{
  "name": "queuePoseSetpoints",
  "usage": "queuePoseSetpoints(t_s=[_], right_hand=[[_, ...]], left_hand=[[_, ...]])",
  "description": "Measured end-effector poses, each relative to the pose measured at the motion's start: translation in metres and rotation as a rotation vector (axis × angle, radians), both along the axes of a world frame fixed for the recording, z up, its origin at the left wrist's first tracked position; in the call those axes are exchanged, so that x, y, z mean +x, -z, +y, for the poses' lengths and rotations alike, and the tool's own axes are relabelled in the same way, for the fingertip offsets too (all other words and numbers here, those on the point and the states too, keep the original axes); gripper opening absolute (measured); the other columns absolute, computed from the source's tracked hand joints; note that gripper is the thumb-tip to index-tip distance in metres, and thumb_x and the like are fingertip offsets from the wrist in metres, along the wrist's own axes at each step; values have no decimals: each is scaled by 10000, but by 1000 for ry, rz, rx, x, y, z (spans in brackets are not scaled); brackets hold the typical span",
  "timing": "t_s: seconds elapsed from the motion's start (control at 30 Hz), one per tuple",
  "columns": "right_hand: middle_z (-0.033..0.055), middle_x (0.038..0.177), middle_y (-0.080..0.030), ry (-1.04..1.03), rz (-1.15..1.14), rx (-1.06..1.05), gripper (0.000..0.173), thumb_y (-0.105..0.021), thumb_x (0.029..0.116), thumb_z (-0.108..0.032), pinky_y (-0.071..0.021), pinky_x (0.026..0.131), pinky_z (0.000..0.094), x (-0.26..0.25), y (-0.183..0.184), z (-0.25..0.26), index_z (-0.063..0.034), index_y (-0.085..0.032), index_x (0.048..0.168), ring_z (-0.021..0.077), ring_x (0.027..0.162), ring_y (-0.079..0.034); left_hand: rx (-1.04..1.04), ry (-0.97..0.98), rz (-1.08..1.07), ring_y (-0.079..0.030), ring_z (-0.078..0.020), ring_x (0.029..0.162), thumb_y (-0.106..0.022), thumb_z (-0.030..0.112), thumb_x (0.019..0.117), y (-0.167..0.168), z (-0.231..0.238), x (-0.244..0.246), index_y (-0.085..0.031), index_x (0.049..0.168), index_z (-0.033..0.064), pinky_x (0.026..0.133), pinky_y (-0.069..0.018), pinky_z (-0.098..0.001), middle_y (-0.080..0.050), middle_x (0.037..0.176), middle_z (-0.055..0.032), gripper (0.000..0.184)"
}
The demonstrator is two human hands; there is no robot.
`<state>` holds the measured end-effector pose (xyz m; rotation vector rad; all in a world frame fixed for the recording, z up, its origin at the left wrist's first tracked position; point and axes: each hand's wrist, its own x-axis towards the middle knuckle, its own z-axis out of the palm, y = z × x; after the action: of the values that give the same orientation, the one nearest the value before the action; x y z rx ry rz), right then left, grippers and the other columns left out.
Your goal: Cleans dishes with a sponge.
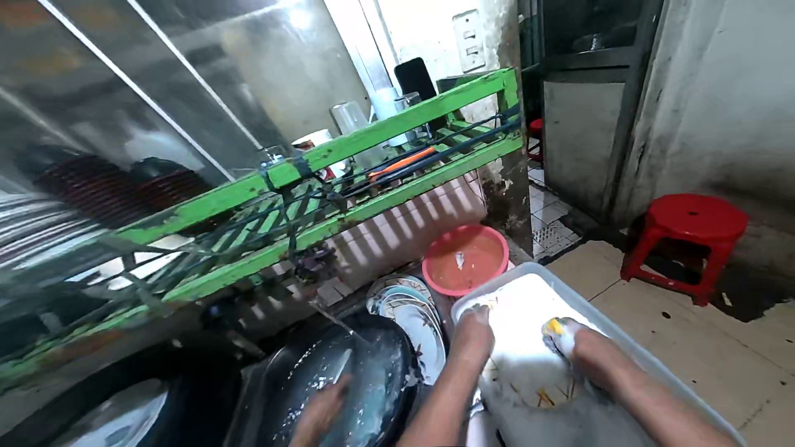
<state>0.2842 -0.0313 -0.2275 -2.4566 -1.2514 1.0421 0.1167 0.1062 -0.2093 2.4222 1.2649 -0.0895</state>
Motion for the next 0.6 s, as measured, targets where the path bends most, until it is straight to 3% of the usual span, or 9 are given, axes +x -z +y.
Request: queuePoseSetpoints(t_s=[0.03, 0.1, 0.3, 0.4, 0.47, 0.53, 0.6], right_hand=[[200, 1396, -602, -2, 3, 9, 516, -458, 1063, -427, -458, 1064, 617, 1, 2, -1, -69, -535, 1427, 371, 1307, -580], [194, 1394, -605, -4, 12, 55, 503, -465, 1060, -416, -459, 1067, 615, 4, 6, -4, -83, -540, 1430, 368, 1305, -583], [171, 1390, -610, 3, 43, 139, 484, -447, 1063, -412, -464, 1065, 597, 7, 13, -7, -104, -551, 1422, 344, 1304, -583], [168, 1405, -604, 58, 49, 148, 511, -438, 1067, -445, -460, 1070, 598, 5, 13, -7, -115, -539, 1443, 344, 1310, -580], [170, 1419, -595, 92, 65, 174, 523, -448, 1066, -441, -452, 1086, 590, 3, 12, -6, -117, -514, 1471, 344, 1323, -571], [184, 1414, -598, 123, 95, 227, 535, -459, 1067, -435, -452, 1092, 580, -7, 9, -6, -112, -494, 1492, 353, 1315, -577], [185, 1398, -611, 109, 107, 340, 498, -478, 1066, -370, -467, 1081, 560, -32, 0, -4, -119, -499, 1496, 344, 1290, -597]], left_hand=[[-32, -5, 101, -527, -316, 1368, -432, 111, 1048, 4, 1, 9, -551, 1446, 61, 1145, -422, -491, -568, 1449, -166, 418], [-45, -50, 107, -554, -337, 1336, -435, 126, 1050, 7, 5, 15, -528, 1463, 63, 1118, -443, -514, -587, 1421, -185, 428], [46, -120, -112, -542, -285, 1364, -482, 80, 1020, 7, 1, 6, -523, 1494, 120, 1156, -412, -475, -594, 1439, -142, 477], [-91, -247, -409, -509, -256, 1386, -516, 3, 973, -4, -2, -1, -481, 1506, 37, 1172, -389, -405, -551, 1475, -168, 535], [-421, -444, -759, -573, -245, 1273, -531, -49, 979, -24, -12, -6, -388, 1526, -11, 1029, -493, -385, -542, 1452, -202, 566], [-700, -631, -1033, -656, -268, 1075, -548, -51, 969, -35, -30, -11, -449, 1461, -7, 869, -573, -428, -617, 1289, -209, 504], [-780, -714, -1077, -677, -280, 908, -569, -101, 864, -33, -52, -15, -531, 1331, -25, 747, -586, -453, -659, 1086, -207, 475]])
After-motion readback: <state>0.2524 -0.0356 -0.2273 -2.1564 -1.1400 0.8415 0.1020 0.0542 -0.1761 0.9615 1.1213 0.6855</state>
